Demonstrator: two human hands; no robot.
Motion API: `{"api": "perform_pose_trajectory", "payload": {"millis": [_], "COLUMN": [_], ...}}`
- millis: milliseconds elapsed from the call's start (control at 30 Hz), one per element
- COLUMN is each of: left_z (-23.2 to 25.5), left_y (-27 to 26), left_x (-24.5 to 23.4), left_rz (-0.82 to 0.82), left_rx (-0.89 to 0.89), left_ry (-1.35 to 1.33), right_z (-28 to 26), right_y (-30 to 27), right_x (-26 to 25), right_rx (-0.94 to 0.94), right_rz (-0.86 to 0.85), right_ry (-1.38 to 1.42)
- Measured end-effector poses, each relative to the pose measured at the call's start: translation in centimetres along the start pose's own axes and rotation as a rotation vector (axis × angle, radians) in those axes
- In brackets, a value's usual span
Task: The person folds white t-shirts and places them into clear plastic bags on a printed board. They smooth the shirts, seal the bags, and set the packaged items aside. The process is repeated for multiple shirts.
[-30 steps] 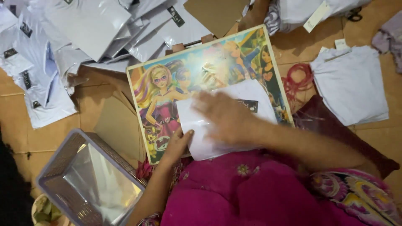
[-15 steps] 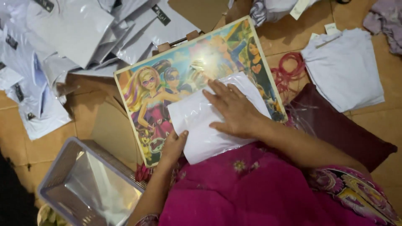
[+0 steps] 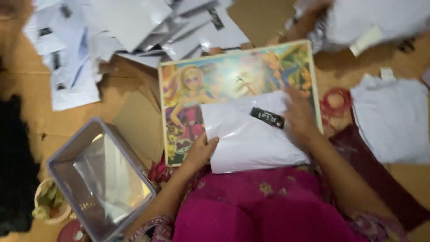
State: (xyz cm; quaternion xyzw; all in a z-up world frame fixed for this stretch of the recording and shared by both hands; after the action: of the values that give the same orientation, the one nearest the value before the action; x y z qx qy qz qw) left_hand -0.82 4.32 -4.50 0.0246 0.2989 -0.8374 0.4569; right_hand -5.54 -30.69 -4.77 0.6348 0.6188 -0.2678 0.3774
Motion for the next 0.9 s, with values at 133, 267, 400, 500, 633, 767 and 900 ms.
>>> {"api": "perform_pose_trajectory", "payload": {"millis": [133, 267, 400, 500, 633, 767, 900], "left_z": [4.0, 10.6, 14.1, 17.3, 8.9, -2.9, -10.8], "left_y": [-1.0, 2.3, 9.4, 6.5, 5.7, 3.2, 0.0], "left_x": [-3.1, -8.5, -17.6, -19.0, -18.9, -18.6, -18.3], "left_rz": [0.057, 0.276, 0.72, 0.598, 0.694, 0.788, 0.751], "left_rx": [0.161, 0.169, 0.155, 0.254, 0.221, -0.037, -0.257], "left_ry": [0.076, 0.424, 0.3, -0.434, -0.201, 0.166, 0.372], "right_z": [1.1, 4.0, 1.3, -1.2, -0.9, -0.8, -1.1], "right_y": [-2.7, -3.6, -2.9, -2.2, -2.5, -2.6, -2.6], "right_x": [-2.8, 0.0, -0.7, -2.1, -1.7, -1.5, -1.7], "right_rx": [0.072, 0.105, 0.216, 0.247, 0.25, 0.215, 0.192], "right_rz": [0.274, 0.259, 0.176, 0.094, 0.08, 0.109, 0.12], "right_ry": [0.33, 0.083, -0.004, -0.036, -0.098, -0.148, -0.152]}}
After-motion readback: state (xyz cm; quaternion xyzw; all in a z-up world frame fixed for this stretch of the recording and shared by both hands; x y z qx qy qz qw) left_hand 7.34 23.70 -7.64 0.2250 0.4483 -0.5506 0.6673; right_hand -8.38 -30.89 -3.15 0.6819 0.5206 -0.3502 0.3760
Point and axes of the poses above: each hand's wrist, its own y-axis towards the middle knuckle, its own x-axis out of the palm, z = x × y, the point moved 4 cm from there along y, towards the middle knuckle, and after that the axes turned 11 degrees about y, right-handed, at the moved point
